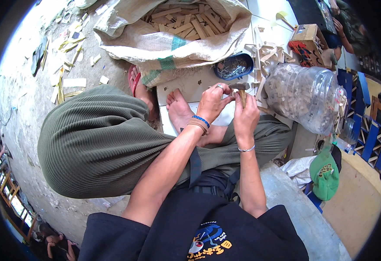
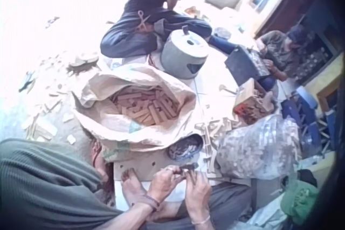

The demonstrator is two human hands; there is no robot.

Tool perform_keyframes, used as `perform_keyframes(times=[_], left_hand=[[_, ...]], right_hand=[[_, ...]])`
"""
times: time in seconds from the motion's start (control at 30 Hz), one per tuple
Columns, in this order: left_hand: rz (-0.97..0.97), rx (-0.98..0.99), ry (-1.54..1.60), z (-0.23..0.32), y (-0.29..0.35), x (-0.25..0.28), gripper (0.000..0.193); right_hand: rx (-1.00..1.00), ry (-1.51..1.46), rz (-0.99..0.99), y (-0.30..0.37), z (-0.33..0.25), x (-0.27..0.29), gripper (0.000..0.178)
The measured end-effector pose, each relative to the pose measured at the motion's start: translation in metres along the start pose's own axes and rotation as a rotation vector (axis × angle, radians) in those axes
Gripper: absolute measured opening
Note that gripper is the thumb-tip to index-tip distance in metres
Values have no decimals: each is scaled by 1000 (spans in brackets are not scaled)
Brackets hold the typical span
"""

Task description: The person sits on the floor and assembles small wooden pieces by hand, inserting nails and using a hammer to secure them. They repeatedly pick up pieces, align them, and tap the nails into place.

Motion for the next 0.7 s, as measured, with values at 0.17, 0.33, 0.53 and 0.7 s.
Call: perform_keyframes(times=[0.17, 0.33, 0.53, 0.7], left_hand=[[13, 21, 28, -2, 0, -1, 26], [14, 4, 23, -1, 0, 0, 27], [14, 2, 30, 1, 0, 0, 26], [17, -5, 17, 0, 1, 0, 23]], right_hand=[[-5, 20, -7, 0, 0, -1, 25], [5, 15, -27, -2, -1, 1, 25], [14, 6, -9, -4, -3, 2, 27], [41, 57, 0, -2, -4, 0, 25]])
Point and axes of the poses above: each hand's wrist, its own y-axis away from the middle knuckle, its own x-axis out of the back of the hand, z = x × y, the point moved 5 cm from there along -y, towards the middle knuckle, and after that the axes turned 11 degrees about y, right-handed, at the moved point
